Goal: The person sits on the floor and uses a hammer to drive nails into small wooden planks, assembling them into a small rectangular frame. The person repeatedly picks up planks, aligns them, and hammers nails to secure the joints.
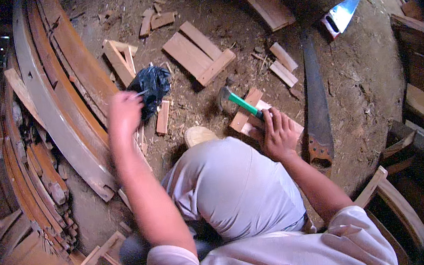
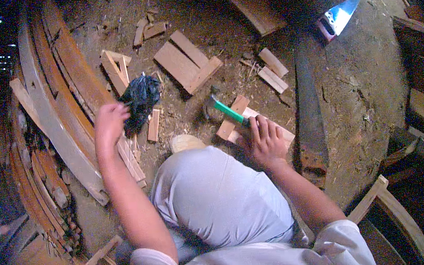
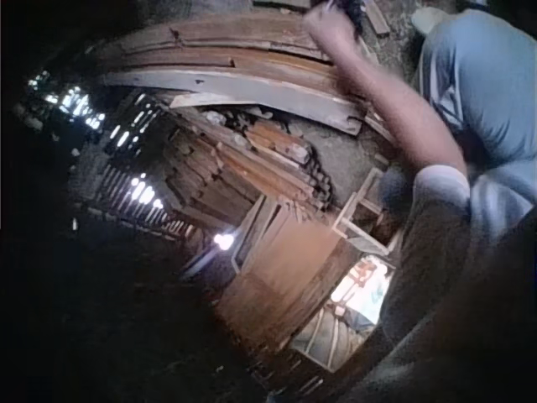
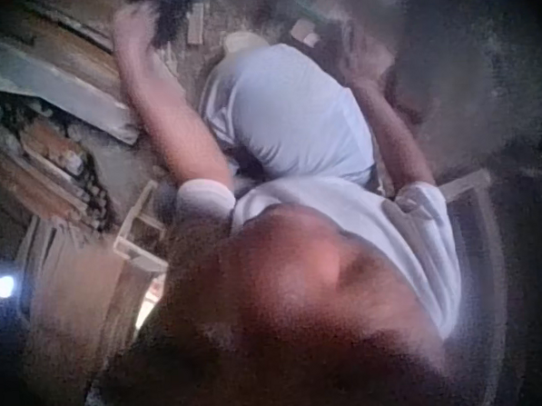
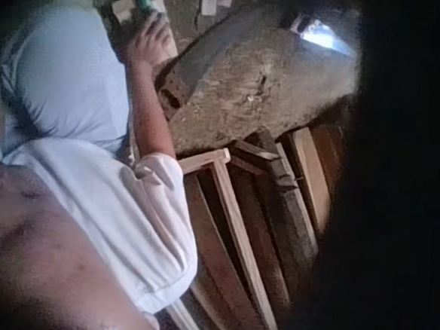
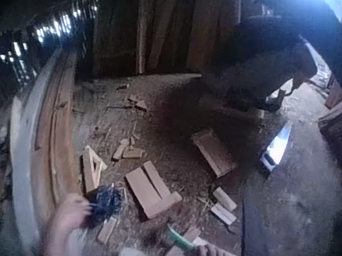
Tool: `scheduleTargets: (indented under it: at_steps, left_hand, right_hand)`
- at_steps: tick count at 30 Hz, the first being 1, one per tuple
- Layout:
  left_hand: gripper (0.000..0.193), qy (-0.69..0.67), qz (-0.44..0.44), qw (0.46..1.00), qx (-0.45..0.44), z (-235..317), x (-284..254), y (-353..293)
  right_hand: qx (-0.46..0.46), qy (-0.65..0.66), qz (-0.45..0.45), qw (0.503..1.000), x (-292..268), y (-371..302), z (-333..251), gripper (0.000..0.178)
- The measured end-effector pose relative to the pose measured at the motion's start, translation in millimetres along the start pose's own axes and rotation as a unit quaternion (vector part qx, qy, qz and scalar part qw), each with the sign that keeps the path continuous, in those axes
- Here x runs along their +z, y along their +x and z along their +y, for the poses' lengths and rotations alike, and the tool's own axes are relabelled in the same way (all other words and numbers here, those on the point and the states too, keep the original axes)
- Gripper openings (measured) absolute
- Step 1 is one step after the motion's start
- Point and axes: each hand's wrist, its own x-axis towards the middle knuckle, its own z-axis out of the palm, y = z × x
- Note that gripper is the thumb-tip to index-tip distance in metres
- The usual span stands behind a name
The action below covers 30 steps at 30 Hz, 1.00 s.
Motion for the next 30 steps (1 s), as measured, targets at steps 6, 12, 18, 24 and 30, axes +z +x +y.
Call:
scheduleTargets:
  at_steps: [6, 12, 18, 24, 30]
  left_hand:
    - [0.029, 0.022, -0.191, 0.981, 0.032, 66.7, 100.2, 9.3]
    - [0.023, 0.036, -0.181, 0.982, 0.038, 18.5, 98.0, 33.0]
    - [0.015, -0.199, -0.02, 0.965, 0.167, -5.3, 104.2, 56.8]
    - [0.013, -0.329, -0.128, 0.934, 0.055, 6.0, 109.6, 50.6]
    - [0.037, -0.014, -0.172, 0.984, 0.049, -14.2, 119.6, 57.0]
  right_hand:
    - [0.011, 0.025, -0.031, 0.999, 9.8, -7.8, 5.5, 0.067]
    - [0.111, 0.201, -0.003, 0.973, -12.8, 32.4, 15.9, 0.048]
    - [0.037, 0.253, 0.037, 0.966, 29.0, 217.0, 6.3, 0.031]
    - [0.076, 0.212, -0.063, 0.972, 102.9, 282.7, -0.6, 0.04]
    - [0.076, 0.329, -0.146, 0.93, 83.1, 284.8, -6.9, 0.034]
